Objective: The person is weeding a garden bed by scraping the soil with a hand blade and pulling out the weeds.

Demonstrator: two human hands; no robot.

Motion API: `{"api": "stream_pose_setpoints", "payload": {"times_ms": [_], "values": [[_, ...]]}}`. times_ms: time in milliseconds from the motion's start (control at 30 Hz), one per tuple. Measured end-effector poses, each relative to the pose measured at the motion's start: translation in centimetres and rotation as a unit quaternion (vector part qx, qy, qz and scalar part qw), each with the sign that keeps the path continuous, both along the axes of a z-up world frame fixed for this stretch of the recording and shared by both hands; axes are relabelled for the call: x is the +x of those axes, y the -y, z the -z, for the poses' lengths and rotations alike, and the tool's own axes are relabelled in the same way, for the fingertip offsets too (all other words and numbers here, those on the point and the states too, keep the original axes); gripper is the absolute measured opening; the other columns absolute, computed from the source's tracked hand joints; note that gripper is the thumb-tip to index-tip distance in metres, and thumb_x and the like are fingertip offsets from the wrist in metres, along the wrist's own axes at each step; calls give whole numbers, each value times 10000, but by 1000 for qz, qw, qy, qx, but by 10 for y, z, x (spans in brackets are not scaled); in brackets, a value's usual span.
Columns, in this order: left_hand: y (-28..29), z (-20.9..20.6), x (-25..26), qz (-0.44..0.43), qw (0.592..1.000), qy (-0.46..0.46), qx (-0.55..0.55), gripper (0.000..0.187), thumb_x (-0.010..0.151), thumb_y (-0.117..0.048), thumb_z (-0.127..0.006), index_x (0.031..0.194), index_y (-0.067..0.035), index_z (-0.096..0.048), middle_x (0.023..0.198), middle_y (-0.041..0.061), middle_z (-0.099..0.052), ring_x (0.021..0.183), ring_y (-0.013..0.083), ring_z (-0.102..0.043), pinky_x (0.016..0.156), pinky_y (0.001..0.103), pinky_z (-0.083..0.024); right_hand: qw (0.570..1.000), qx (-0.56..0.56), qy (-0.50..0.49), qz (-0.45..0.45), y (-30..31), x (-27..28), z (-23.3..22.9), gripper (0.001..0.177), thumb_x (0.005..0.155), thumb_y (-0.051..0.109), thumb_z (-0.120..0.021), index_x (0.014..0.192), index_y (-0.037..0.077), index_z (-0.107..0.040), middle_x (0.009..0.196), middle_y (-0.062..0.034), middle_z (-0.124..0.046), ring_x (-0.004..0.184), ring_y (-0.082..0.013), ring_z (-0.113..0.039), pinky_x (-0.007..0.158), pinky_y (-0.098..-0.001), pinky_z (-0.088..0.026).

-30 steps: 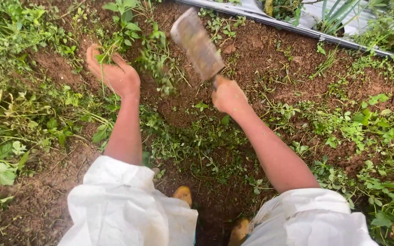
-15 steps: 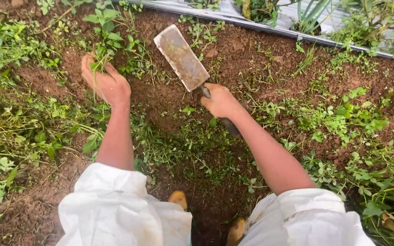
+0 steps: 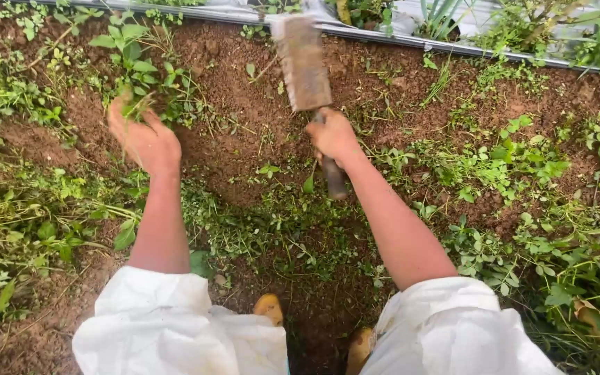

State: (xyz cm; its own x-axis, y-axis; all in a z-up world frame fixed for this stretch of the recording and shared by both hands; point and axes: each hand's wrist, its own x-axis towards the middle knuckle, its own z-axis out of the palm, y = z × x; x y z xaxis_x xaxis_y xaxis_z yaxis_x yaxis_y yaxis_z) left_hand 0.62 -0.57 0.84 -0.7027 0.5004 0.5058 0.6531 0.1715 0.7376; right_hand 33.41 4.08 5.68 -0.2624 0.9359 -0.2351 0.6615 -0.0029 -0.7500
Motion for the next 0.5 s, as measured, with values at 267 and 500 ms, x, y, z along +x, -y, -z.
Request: {"api": "stream_pose_setpoints", "payload": {"times_ms": [267,500], "values": [[-12,10,0,133,959,-150,-199,590,1052,-422,-685,1382,65,-631,1553,285,-362,1422,492,-293,1077,693,-365,986,-31,4,163,25,70,7,320,979,182,-555,792,160,-297,652,-31,-324,516,-194,-319,520,-394,-307],[-24,44,4,218,893,-391,-43,309,871,-92,-819,1151,-5,-723,1367,180,-611,1228,375,-519,862,530,-564,986,-87,118,79,57,169,28,595,980,300,-559,1517,77,-434,1185,-189,-605,717,-273,-574,574,-437,-428]]}}
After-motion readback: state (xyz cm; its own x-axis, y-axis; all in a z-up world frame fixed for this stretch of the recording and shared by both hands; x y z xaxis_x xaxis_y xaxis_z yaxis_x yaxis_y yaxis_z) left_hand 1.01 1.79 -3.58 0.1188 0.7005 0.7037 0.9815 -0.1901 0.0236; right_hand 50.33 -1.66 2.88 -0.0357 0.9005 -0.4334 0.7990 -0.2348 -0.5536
